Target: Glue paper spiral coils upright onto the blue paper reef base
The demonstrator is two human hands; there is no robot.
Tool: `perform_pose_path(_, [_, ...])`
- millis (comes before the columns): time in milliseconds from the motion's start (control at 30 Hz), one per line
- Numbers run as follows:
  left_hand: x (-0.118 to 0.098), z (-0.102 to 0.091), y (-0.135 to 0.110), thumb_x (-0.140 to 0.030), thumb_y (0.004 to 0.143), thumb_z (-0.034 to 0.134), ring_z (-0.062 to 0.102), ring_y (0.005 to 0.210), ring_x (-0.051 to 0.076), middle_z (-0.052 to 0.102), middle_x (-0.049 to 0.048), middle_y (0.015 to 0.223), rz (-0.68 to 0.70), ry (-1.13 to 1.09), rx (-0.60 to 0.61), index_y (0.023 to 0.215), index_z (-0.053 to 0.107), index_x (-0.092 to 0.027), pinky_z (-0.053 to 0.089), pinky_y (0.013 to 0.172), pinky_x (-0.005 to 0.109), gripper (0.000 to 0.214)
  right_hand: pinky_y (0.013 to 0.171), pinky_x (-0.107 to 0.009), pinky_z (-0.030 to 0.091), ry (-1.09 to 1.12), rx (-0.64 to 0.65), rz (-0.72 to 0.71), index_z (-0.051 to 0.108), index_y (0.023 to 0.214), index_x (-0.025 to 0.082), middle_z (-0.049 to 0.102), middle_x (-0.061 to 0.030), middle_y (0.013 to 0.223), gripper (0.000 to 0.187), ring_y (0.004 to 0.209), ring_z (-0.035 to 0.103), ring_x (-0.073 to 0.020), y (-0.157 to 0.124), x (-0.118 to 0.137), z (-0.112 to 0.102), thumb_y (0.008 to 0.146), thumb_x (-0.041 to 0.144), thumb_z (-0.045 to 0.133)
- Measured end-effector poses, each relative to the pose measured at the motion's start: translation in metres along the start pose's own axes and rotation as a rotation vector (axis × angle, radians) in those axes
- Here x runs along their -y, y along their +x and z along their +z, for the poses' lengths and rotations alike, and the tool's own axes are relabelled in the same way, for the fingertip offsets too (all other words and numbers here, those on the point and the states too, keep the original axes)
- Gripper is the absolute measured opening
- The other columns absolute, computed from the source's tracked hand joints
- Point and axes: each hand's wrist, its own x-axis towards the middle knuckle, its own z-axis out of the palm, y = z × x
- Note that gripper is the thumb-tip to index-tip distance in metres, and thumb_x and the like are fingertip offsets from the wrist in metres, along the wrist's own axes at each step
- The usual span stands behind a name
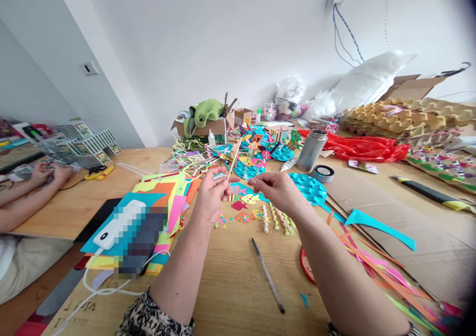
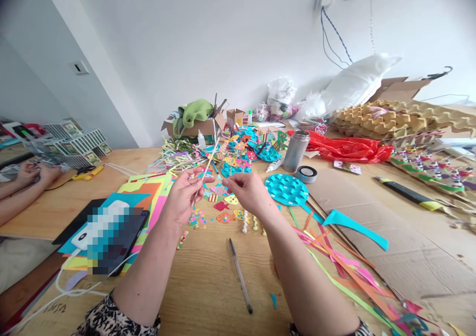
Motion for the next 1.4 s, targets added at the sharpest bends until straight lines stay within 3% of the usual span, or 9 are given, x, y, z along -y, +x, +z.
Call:
perform_pose_path(167, [-0.001,-0.001,-0.001,-0.022,0.063,0.071,0.046,0.044,0.004,0.070,0.0069,0.080,-0.078,-0.001,0.078,0.091,0.059,-0.014,0.026,0.041,0.018,0.032,0.045,-0.023,0.033,0.030,-0.056,0.036,0.064,0.068,0.015,0.058,-0.0007,0.056,0.038,0.047,0.045,-0.0096,0.000,0.000,0.001,0.077,0.052,0.059])
perform_pose_path(500, [0.004,-0.006,-0.001,-0.025,0.071,0.068,0.042,0.044,0.003,0.073,0.0084,0.078,-0.165,0.107,0.227,0.095,0.060,-0.013,0.025,0.043,0.016,0.028,0.045,-0.023,0.027,-0.109,-0.140,-0.011,0.065,0.065,0.015,0.052,0.0013,0.052,0.033,0.048,0.040,-0.0095,0.003,-0.004,0.001,0.079,0.043,0.054])
perform_pose_path(933, [0.006,-0.007,-0.002,-0.027,0.070,0.070,0.045,0.044,0.003,0.072,0.0080,0.080,-0.192,0.120,0.270,0.094,0.063,-0.013,0.025,0.041,0.017,0.029,0.045,-0.023,0.037,0.054,-0.175,0.066,0.058,0.070,0.017,0.065,-0.0040,0.063,0.022,0.046,0.050,-0.0110,0.005,-0.003,-0.003,0.078,0.037,0.053])
perform_pose_path(1067, [0.007,-0.006,-0.001,-0.027,0.068,0.072,0.048,0.045,0.005,0.072,0.0074,0.078,-0.194,0.046,0.225,0.093,0.064,-0.014,0.029,0.043,0.017,0.030,0.043,-0.022,0.036,0.081,-0.145,0.074,0.057,0.070,0.017,0.064,-0.0028,0.061,0.021,0.043,0.048,-0.0100,0.006,-0.005,-0.002,0.077,0.037,0.054])
perform_pose_path(1233, [0.007,-0.005,0.003,-0.019,0.067,0.071,0.058,0.058,0.008,0.072,0.0072,0.080,-0.136,-0.098,0.080,0.092,0.066,-0.013,0.040,0.051,0.018,0.025,0.044,-0.022,0.033,-0.065,0.026,0.027,0.062,0.067,0.016,0.058,0.0001,0.055,0.018,0.047,0.048,-0.0104,0.004,-0.009,0.004,0.075,0.033,0.057])
perform_pose_path(1400, [0.005,-0.004,0.005,-0.008,0.075,0.062,0.062,0.066,0.009,0.072,0.0059,0.081,-0.133,-0.276,-0.021,0.089,0.068,-0.013,0.047,0.061,0.020,0.016,0.045,-0.022,0.035,-0.102,0.034,0.006,0.062,0.067,0.017,0.061,-0.0007,0.057,0.019,0.049,0.051,-0.0112,0.004,-0.007,0.012,0.077,0.032,0.055])
